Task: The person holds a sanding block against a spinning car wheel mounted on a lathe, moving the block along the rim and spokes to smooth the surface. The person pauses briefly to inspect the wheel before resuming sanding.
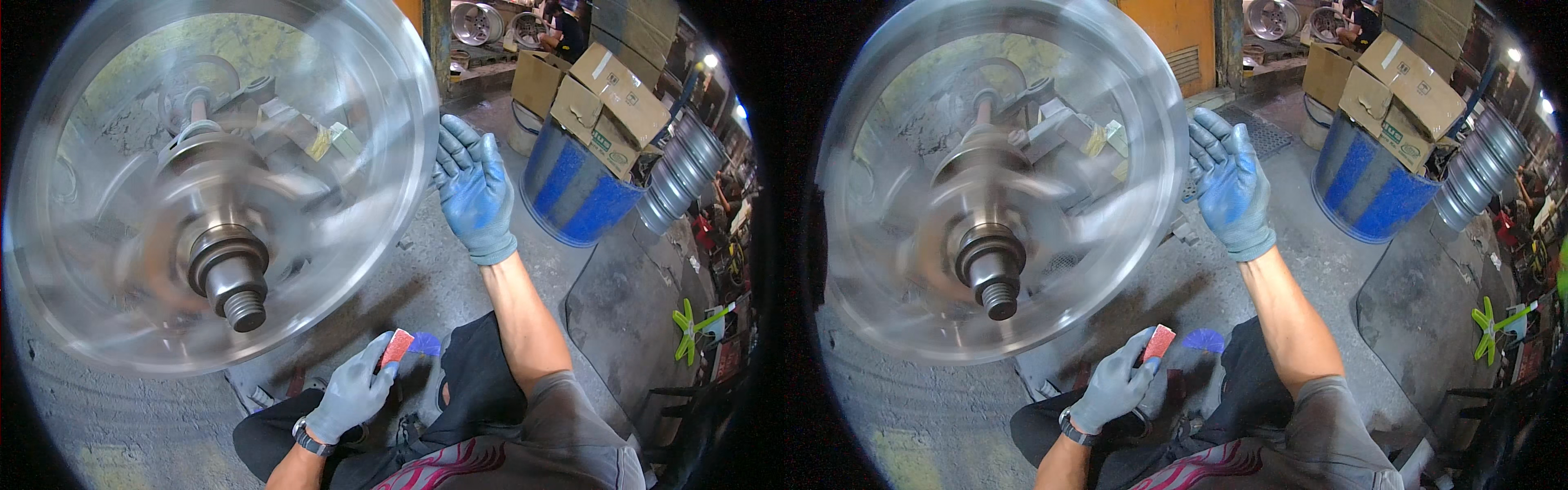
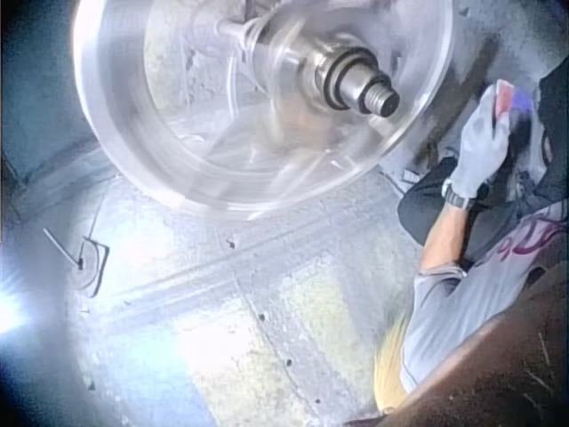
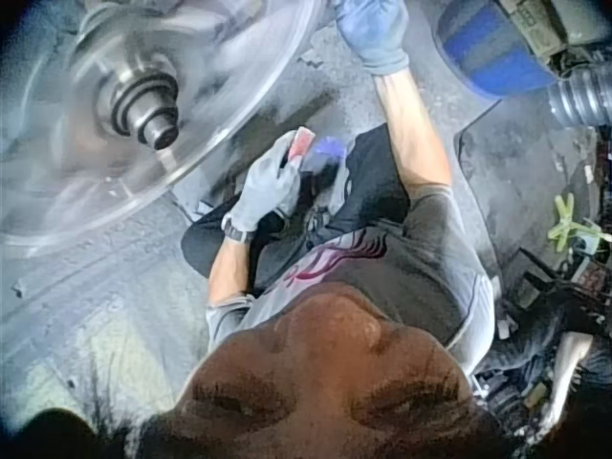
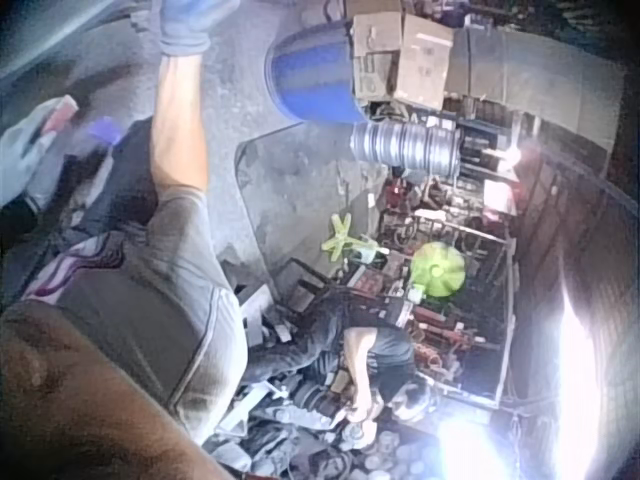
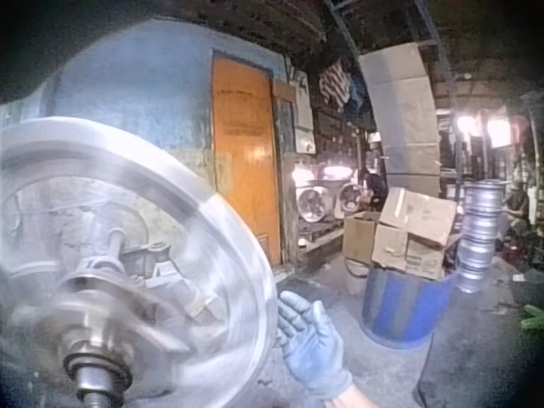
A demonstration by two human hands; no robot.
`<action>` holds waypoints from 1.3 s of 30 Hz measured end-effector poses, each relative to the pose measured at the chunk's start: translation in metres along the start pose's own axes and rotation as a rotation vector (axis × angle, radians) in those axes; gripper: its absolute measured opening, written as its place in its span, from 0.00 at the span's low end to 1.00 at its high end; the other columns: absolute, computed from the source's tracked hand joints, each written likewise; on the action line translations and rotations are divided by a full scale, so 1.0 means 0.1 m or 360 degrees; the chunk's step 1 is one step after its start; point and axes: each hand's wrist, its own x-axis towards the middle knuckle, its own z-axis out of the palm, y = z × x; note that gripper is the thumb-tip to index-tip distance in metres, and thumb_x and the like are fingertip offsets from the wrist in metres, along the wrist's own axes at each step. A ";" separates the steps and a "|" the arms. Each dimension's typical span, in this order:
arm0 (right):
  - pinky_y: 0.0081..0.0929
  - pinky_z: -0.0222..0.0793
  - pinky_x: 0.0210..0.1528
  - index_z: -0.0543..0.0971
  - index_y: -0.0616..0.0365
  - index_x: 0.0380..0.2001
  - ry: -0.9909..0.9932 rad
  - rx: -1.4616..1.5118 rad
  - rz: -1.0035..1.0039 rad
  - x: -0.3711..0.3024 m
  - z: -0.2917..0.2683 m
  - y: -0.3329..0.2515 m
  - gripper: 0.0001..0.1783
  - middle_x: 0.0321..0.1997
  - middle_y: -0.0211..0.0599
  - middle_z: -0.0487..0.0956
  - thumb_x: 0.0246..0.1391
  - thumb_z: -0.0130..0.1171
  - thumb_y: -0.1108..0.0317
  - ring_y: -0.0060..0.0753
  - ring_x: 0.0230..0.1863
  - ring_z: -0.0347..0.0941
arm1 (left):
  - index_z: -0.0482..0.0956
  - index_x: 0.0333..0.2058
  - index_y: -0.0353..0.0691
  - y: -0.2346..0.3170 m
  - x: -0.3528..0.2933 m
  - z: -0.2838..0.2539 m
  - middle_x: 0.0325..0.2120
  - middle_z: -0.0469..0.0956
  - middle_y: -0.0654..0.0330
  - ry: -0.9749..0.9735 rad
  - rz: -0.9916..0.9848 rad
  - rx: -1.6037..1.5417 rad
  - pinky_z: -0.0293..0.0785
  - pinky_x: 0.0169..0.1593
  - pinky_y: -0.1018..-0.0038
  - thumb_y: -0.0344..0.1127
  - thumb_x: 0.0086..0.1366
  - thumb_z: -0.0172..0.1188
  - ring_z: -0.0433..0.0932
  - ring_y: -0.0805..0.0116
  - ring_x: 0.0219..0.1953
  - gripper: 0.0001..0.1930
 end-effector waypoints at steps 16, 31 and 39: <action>0.37 0.71 0.73 0.69 0.66 0.72 0.0044 -0.0118 -0.0002 0.00 0.05 0.00 0.40 0.66 0.46 0.79 0.81 0.45 0.39 0.37 0.67 0.76 | 0.72 0.69 0.34 0.04 0.02 -0.02 0.55 0.83 0.34 -0.0011 -0.0049 -0.0019 0.81 0.57 0.52 0.39 0.76 0.61 0.83 0.33 0.56 0.27; 0.38 0.71 0.74 0.71 0.65 0.73 0.0000 -0.0126 -0.0033 0.00 0.01 -0.01 0.34 0.69 0.44 0.80 0.84 0.40 0.45 0.36 0.68 0.77 | 0.72 0.69 0.34 0.05 0.03 -0.03 0.55 0.83 0.36 -0.0009 -0.0046 -0.0040 0.80 0.59 0.54 0.39 0.76 0.61 0.83 0.36 0.57 0.27; 0.38 0.68 0.76 0.69 0.67 0.74 0.0071 -0.0264 -0.0066 0.01 0.08 -0.01 0.39 0.71 0.47 0.77 0.82 0.42 0.41 0.38 0.71 0.74 | 0.72 0.69 0.33 0.06 0.02 -0.04 0.57 0.83 0.36 -0.0023 -0.0088 -0.0045 0.80 0.61 0.54 0.39 0.76 0.62 0.83 0.37 0.59 0.27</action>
